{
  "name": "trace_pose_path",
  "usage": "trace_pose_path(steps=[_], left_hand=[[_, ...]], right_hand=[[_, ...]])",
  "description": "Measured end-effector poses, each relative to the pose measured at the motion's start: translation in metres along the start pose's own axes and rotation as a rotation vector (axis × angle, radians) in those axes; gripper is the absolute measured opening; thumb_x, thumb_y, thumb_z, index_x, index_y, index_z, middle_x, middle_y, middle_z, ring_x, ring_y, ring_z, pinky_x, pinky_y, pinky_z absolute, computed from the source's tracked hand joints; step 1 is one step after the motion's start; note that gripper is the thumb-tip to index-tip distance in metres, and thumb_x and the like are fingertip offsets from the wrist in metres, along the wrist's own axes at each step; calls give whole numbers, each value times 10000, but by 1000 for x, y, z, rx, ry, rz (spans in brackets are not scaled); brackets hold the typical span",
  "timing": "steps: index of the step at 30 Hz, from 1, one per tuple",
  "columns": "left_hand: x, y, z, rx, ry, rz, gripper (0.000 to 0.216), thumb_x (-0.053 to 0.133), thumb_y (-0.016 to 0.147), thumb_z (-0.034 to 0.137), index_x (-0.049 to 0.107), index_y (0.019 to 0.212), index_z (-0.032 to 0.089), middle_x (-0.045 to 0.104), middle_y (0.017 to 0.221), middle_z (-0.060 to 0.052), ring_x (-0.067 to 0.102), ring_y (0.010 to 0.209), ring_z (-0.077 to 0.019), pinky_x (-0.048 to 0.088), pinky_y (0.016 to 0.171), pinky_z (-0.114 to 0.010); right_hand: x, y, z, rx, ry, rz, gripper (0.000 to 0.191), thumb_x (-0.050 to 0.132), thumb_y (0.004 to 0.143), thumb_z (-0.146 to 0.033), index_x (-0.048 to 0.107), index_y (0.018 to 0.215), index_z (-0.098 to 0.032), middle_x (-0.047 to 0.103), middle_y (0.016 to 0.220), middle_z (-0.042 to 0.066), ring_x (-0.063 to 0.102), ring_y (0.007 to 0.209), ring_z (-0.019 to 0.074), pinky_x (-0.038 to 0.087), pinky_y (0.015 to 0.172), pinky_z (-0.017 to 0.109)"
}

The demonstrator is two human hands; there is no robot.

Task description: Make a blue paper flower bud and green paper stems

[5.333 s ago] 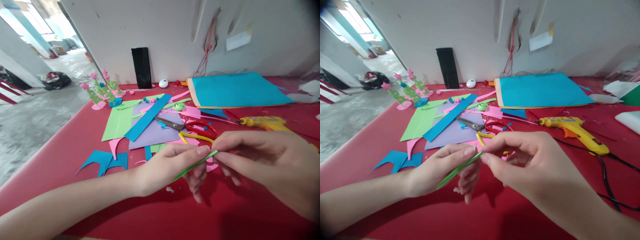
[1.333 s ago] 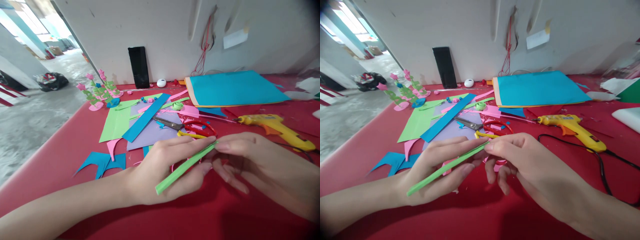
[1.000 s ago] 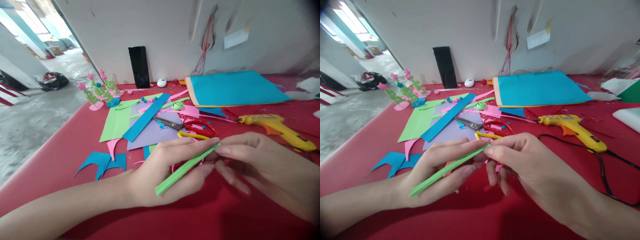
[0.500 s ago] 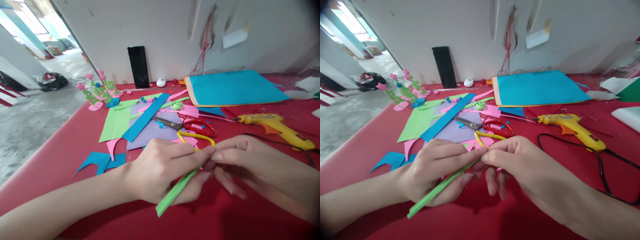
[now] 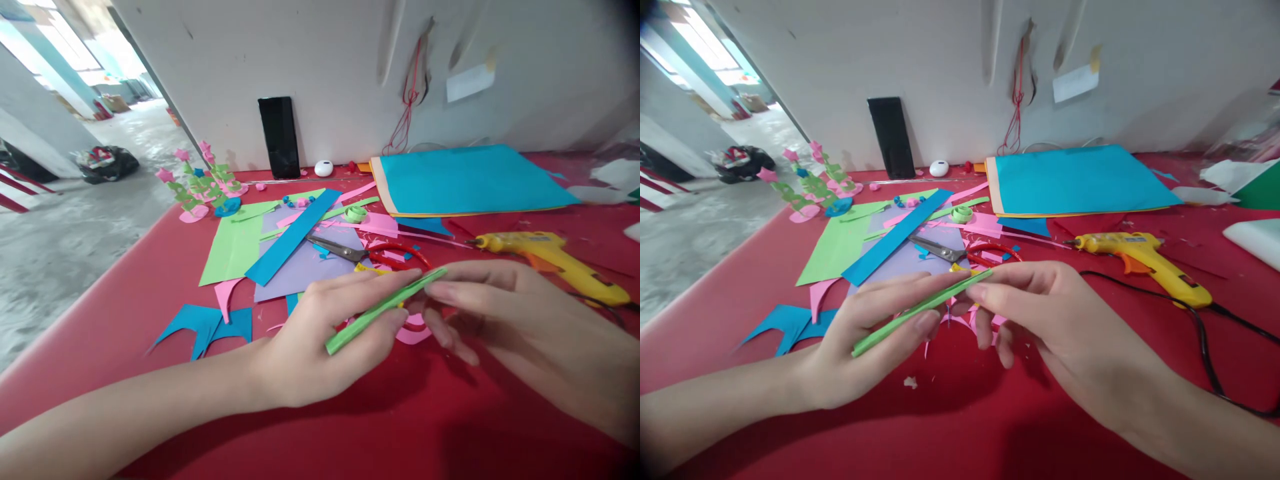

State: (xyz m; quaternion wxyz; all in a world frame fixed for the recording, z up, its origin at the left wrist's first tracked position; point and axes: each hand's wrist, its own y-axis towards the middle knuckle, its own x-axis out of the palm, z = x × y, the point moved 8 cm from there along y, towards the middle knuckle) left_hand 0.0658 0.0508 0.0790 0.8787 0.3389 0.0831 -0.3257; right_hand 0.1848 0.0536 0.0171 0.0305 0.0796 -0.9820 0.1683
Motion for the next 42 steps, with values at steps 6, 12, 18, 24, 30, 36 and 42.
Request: trace_pose_path(steps=[6,12,18,24,30,36,42], left_hand=[[1,-2,4,62,77,4,325,468,837,47,530,1156,60,673,939,-92,624,844,-122,509,770,-189],[4,-3,3,41,114,-19,339,473,848,93,506,1184,68,662,964,-103,632,826,-135,529,748,-210],[7,-3,0,34,108,-26,374,514,839,143,477,1208,90,654,951,-109,627,842,-158,547,743,-262],[11,-5,0,73,229,-72,361,470,868,151,475,1214,51,639,936,-120,619,798,-142,532,712,-221],[14,-6,3,118,375,-169,388,440,891,199,440,1238,28,595,819,-82,584,683,-120,500,582,-199],[16,-8,14,331,597,-200,375,403,887,214,496,1165,-19,575,688,-37,526,532,-123,418,427,-247],[18,-12,20,464,673,-209,319,431,844,178,555,1054,-27,587,618,-37,483,465,-127,363,380,-257]], right_hand=[[13,-2,3,11,77,-70,62,710,662,-310,714,659,-249,622,492,-26,507,408,68,436,360,128],[11,-2,6,8,80,-49,106,729,639,-343,698,599,-250,612,491,-28,505,408,65,426,362,120],[7,-6,8,-19,67,-8,43,735,633,-317,719,614,-283,573,407,-44,480,374,61,371,335,131],[11,-7,9,17,89,-34,112,698,653,-312,698,568,-238,554,409,-40,441,353,55,362,319,133],[15,-8,16,70,130,-123,100,663,682,-289,694,605,-234,569,466,-45,460,392,52,391,359,122],[22,-10,20,122,144,-243,219,607,740,-231,664,530,-247,565,424,-55,467,375,53,381,375,127],[28,-16,19,177,101,-275,172,608,740,-275,695,615,-196,549,402,-41,457,370,40,346,346,99]])
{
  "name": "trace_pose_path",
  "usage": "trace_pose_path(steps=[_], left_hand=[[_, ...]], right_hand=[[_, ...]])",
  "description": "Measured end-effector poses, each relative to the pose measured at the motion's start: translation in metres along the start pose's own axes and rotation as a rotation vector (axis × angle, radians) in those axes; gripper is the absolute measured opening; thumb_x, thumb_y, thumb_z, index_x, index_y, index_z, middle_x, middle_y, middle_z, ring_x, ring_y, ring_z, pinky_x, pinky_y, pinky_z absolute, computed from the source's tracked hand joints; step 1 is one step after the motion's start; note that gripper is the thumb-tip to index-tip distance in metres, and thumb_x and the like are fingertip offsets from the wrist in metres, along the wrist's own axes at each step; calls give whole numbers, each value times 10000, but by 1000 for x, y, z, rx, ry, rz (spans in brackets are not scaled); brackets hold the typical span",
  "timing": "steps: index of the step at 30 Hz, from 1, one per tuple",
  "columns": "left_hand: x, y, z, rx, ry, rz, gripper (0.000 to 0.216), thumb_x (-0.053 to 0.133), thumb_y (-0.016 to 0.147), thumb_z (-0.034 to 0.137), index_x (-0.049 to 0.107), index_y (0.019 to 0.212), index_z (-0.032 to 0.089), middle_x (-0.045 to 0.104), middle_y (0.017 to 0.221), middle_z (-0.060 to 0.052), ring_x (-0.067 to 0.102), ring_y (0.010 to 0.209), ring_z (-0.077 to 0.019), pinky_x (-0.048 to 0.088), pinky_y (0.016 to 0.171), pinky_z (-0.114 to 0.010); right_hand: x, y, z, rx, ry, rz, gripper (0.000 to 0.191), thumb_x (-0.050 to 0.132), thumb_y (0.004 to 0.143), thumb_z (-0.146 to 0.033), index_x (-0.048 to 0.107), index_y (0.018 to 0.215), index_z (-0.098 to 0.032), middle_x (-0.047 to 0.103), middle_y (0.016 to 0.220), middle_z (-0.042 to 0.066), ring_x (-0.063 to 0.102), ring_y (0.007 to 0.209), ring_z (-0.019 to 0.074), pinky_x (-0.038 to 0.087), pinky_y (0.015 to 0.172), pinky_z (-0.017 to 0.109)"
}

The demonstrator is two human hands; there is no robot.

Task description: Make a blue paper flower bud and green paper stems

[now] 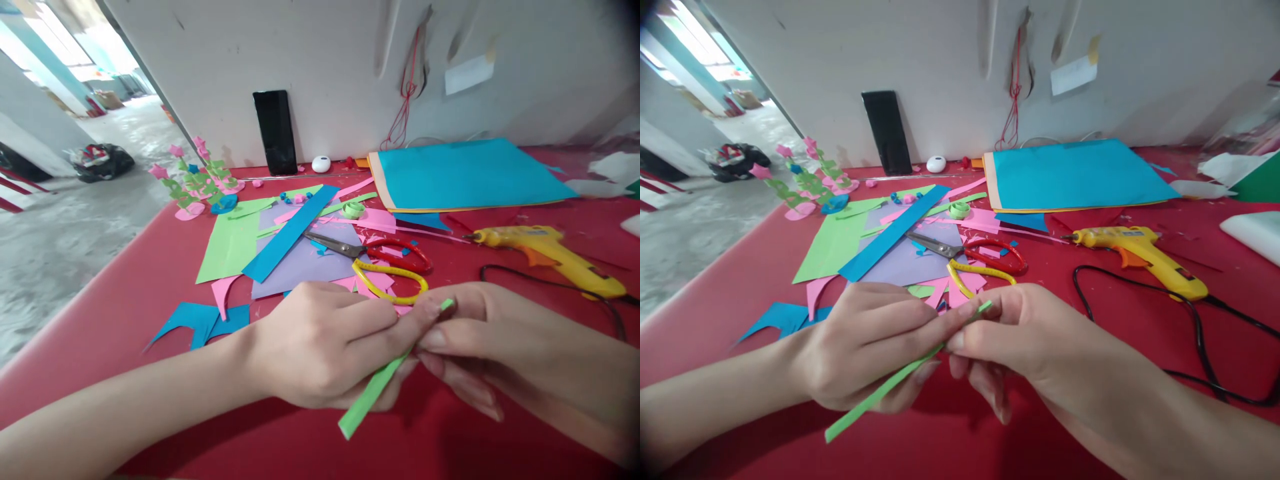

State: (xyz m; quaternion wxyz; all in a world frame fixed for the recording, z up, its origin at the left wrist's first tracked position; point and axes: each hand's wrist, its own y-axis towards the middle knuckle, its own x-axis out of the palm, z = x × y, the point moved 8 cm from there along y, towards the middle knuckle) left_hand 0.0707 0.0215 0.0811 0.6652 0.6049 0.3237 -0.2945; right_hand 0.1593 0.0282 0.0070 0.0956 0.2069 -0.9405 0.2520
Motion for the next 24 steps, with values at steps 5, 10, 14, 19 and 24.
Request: trace_pose_path(steps=[5,10,14,19,24], left_hand=[[2,1,-9,-129,-111,-1,433,433,837,213,461,1184,-46,617,722,-76,555,552,-138,426,433,-245],[-1,-3,-26,-432,-449,100,433,507,760,68,481,1190,28,652,984,-123,623,819,-147,514,680,-213],[13,-11,-37,-630,-760,41,522,401,699,-89,559,1138,145,668,888,-32,619,750,-125,502,688,-214],[28,-19,-43,-831,-1272,58,498,329,696,-82,636,1031,123,681,921,-61,617,777,-131,494,754,-236],[24,-17,-43,-862,-1465,159,397,353,747,27,664,967,138,702,843,-62,630,674,-151,505,701,-281]], right_hand=[[-11,1,-9,-78,-46,87,229,636,741,-307,653,519,-251,539,377,-67,456,344,39,392,356,106],[-29,-4,-26,-234,-141,276,89,695,684,-346,685,631,-275,610,470,-55,502,374,62,423,338,131],[-35,-11,-39,-346,-257,408,67,700,663,-360,684,681,-297,621,476,-42,524,372,89,421,305,141],[-34,-23,-61,-572,-462,539,21,672,654,-286,663,635,-284,640,526,-26,593,411,144,489,333,195],[-31,-33,-71,-699,-627,627,49,664,643,-282,633,637,-319,614,528,-58,569,405,118,449,304,150]])
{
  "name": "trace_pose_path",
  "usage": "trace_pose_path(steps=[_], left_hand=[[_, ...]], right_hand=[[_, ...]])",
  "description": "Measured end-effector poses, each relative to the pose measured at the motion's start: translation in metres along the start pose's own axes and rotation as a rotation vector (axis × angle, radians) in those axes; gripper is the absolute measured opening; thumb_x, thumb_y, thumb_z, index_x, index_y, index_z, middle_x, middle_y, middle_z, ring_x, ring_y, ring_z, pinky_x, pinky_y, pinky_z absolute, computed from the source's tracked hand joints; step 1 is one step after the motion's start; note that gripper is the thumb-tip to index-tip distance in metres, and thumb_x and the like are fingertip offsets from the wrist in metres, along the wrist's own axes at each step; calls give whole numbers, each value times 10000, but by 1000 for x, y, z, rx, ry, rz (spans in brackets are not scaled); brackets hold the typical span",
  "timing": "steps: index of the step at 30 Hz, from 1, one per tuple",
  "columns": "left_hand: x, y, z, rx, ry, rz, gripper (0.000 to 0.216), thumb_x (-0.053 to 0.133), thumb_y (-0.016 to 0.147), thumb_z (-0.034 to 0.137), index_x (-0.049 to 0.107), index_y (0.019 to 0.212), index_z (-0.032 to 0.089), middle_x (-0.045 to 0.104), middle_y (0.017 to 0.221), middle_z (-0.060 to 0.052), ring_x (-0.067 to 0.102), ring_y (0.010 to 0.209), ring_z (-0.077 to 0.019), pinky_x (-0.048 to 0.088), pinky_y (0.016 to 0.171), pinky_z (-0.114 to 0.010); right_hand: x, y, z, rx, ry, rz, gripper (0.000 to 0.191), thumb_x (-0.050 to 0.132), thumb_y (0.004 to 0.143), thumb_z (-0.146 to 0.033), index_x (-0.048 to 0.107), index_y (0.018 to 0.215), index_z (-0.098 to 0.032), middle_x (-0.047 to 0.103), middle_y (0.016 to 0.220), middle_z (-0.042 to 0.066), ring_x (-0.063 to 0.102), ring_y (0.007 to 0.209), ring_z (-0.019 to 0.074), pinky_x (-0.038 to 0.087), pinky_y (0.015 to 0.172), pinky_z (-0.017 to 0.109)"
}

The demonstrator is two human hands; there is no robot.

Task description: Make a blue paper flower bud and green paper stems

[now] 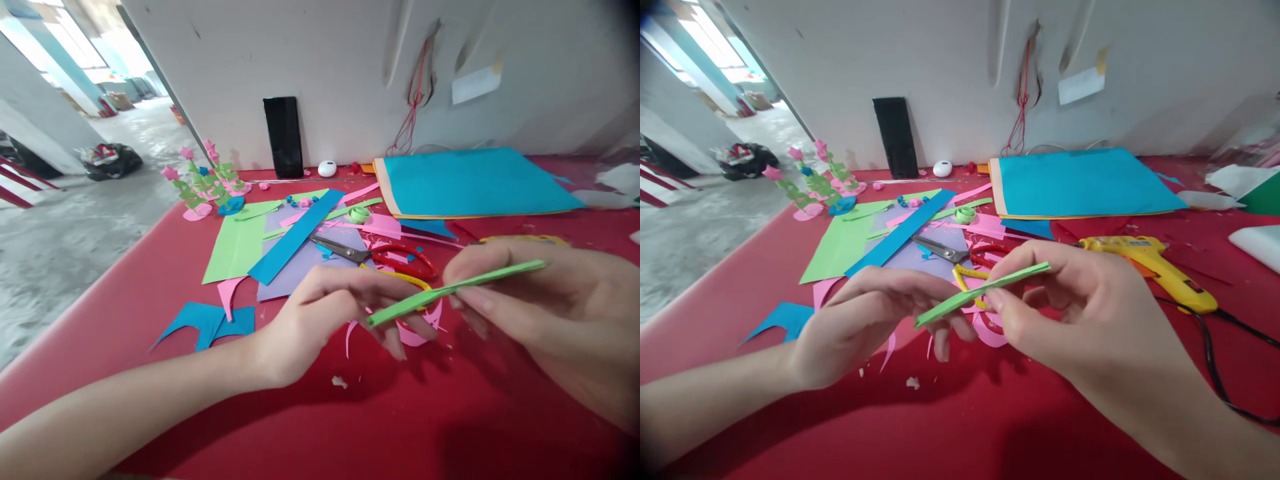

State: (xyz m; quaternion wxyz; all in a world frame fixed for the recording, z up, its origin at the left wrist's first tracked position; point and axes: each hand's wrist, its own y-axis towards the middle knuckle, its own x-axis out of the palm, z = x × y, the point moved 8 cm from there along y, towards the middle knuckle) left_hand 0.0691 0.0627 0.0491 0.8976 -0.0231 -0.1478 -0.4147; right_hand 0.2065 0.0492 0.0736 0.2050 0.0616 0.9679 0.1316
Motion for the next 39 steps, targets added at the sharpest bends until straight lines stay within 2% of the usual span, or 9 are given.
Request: trace_pose_path(steps=[2,4,8,14,20,24,30,35,39], left_hand=[[-3,-1,-2,-43,113,80,225,465,830,139,678,901,147,696,778,-41,616,615,-119,508,627,-223],[-4,-3,-2,-70,199,139,123,564,805,186,675,826,136,677,711,-17,599,560,-80,490,551,-151],[-1,-5,-7,-122,211,151,146,551,828,215,644,769,119,666,723,-6,627,552,-66,525,556,-132],[3,-3,-5,-145,203,103,172,478,867,183,617,798,107,648,714,-9,672,598,-88,541,574,-125],[5,-3,-5,-161,245,108,165,462,872,163,596,798,102,643,677,-15,686,616,-110,534,567,-119],[6,-4,-8,-161,264,116,178,457,877,177,592,787,103,642,679,-16,688,628,-112,537,578,-122],[4,-4,-8,-117,291,124,192,455,882,205,600,801,107,654,676,-17,677,635,-109,540,607,-146],[6,0,-10,-100,100,30,377,358,932,230,671,772,91,682,684,-57,651,684,-109,511,702,-179],[17,1,-24,-216,-244,-143,355,363,925,210,671,801,86,674,645,-66,638,594,-116,512,581,-190]], right_hand=[[4,-1,-5,-58,-19,-39,72,661,657,-272,634,648,-338,617,539,-73,576,415,102,453,317,123],[9,-2,-8,-95,-21,-67,95,652,675,-261,640,664,-355,631,561,-84,586,428,95,471,339,112],[14,-3,-7,-90,-52,-73,118,665,673,-257,657,698,-372,664,592,-100,620,474,99,510,395,106],[24,0,-5,-109,-80,-202,129,667,694,-275,674,748,-392,700,604,-115,651,483,100,526,428,99],[17,-2,-5,-88,-45,-147,116,665,695,-280,674,728,-390,699,635,-108,655,532,103,534,460,107],[13,-5,-1,-76,-81,-96,46,681,656,-347,698,698,-348,688,582,-52,637,482,157,511,354,185],[14,-11,22,78,-50,34,188,651,624,-461,716,651,-287,612,465,-14,623,505,211,508,379,281],[23,-13,22,104,-19,-15,204,642,624,-473,713,659,-285,604,457,-24,619,504,207,503,386,279],[25,-9,10,79,-9,-122,110,650,657,-396,696,688,-301,626,496,-53,602,453,158,500,385,229]])
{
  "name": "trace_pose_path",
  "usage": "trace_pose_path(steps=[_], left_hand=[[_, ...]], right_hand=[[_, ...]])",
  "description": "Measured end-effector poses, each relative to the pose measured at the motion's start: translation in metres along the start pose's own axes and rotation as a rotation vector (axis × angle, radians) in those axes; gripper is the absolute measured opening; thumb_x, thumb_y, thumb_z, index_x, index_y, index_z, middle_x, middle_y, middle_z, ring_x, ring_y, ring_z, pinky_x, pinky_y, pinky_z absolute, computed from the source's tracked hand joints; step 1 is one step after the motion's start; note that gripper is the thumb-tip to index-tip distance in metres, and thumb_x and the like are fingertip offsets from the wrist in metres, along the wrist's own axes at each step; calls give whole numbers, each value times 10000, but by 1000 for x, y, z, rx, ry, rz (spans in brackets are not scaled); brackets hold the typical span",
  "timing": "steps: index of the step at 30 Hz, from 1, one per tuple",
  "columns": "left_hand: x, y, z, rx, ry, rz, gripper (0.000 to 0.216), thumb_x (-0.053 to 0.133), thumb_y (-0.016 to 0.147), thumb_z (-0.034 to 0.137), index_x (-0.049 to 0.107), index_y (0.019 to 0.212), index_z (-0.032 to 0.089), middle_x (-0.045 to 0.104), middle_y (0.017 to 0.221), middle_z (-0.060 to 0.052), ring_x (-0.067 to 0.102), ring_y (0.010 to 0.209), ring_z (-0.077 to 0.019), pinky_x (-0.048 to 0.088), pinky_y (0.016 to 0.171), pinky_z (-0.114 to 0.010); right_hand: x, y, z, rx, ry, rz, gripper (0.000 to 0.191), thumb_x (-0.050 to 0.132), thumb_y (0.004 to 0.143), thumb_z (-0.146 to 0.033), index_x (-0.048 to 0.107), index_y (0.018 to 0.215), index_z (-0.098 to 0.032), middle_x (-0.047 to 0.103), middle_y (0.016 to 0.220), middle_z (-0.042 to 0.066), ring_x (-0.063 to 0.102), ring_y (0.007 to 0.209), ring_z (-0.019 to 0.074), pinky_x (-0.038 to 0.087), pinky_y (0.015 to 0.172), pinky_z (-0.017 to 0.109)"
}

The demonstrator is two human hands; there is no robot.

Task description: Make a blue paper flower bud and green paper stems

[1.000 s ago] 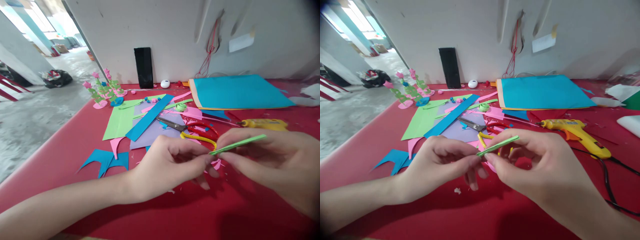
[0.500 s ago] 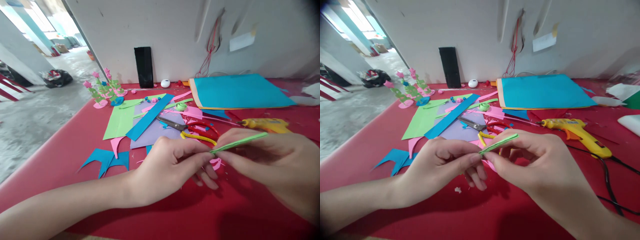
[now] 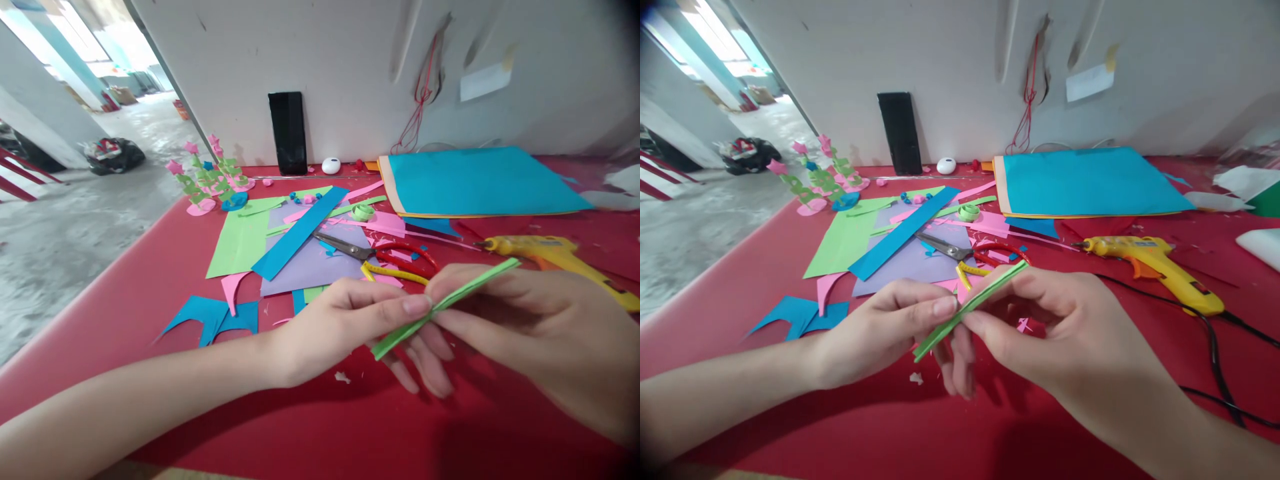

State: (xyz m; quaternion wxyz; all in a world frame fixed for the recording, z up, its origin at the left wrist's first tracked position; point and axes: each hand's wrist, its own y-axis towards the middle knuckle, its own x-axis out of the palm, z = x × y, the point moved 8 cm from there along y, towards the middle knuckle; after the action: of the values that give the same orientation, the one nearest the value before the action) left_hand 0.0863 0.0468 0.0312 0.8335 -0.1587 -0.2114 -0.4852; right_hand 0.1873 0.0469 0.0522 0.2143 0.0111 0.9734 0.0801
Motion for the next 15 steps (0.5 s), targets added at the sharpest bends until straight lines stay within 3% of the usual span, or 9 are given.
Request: trace_pose_path(steps=[2,6,15], left_hand=[[4,1,-3,-29,-97,-76,357,349,927,187,666,799,85,669,631,-62,643,588,-117,514,573,-193],[6,0,-7,-59,-117,-126,314,385,922,190,662,810,92,659,600,-42,641,572,-107,500,558,-176],[-2,-5,-1,-84,133,58,231,492,873,165,581,668,109,558,471,25,536,481,-39,412,512,-110]], right_hand=[[3,1,-7,-41,5,-74,34,650,683,-321,672,700,-341,630,518,-88,594,442,113,499,411,165],[4,1,-11,-68,-41,-109,83,629,722,-302,637,692,-379,624,509,-118,594,428,86,492,414,103],[7,-4,-8,-35,-23,-125,206,643,710,-189,642,702,-394,672,562,-154,627,463,77,488,395,75]])
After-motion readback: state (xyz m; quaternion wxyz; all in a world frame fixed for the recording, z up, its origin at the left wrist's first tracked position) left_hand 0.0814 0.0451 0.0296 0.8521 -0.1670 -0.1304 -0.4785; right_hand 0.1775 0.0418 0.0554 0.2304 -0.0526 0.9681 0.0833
